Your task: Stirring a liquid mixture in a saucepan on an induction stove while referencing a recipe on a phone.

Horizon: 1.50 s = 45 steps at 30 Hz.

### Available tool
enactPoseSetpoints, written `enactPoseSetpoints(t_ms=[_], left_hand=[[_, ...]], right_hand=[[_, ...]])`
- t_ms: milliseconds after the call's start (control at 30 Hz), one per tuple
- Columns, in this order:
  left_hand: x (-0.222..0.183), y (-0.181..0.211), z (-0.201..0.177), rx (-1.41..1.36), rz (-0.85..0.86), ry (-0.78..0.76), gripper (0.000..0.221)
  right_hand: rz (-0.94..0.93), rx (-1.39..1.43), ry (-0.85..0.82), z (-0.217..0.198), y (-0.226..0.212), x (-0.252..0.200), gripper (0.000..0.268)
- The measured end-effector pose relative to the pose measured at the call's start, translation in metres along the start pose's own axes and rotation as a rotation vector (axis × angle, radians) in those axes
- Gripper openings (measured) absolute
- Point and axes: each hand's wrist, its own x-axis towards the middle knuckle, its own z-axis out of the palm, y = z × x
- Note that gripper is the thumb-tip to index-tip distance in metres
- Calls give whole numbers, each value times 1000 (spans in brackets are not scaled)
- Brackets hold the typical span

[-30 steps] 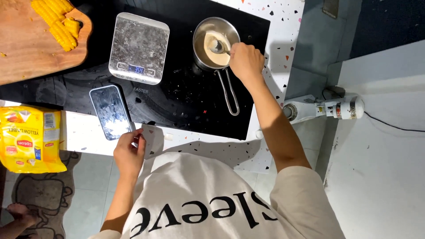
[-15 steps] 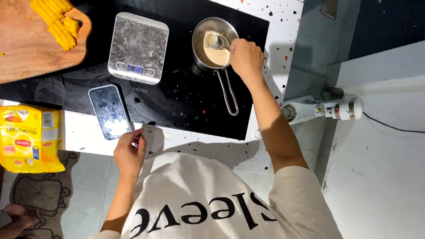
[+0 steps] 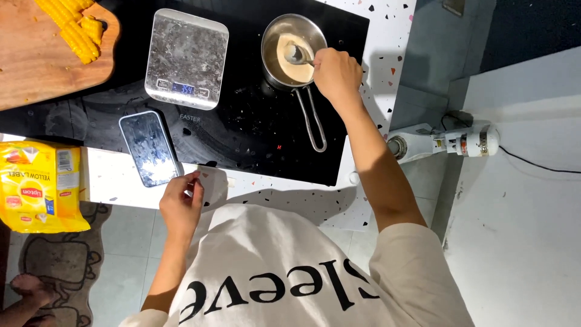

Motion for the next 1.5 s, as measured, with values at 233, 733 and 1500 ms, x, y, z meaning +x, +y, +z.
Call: enactPoseSetpoints(t_ms=[233, 733, 1500], left_hand=[[4, -1, 3, -20, 21, 15, 18], [7, 4, 1, -24, 12, -18, 16], [4, 10, 11, -28, 13, -65, 19]], right_hand=[[-22, -84, 49, -2, 3, 10, 33], [65, 11, 14, 5, -1, 16, 34], [137, 20, -18, -7, -5, 7, 38]])
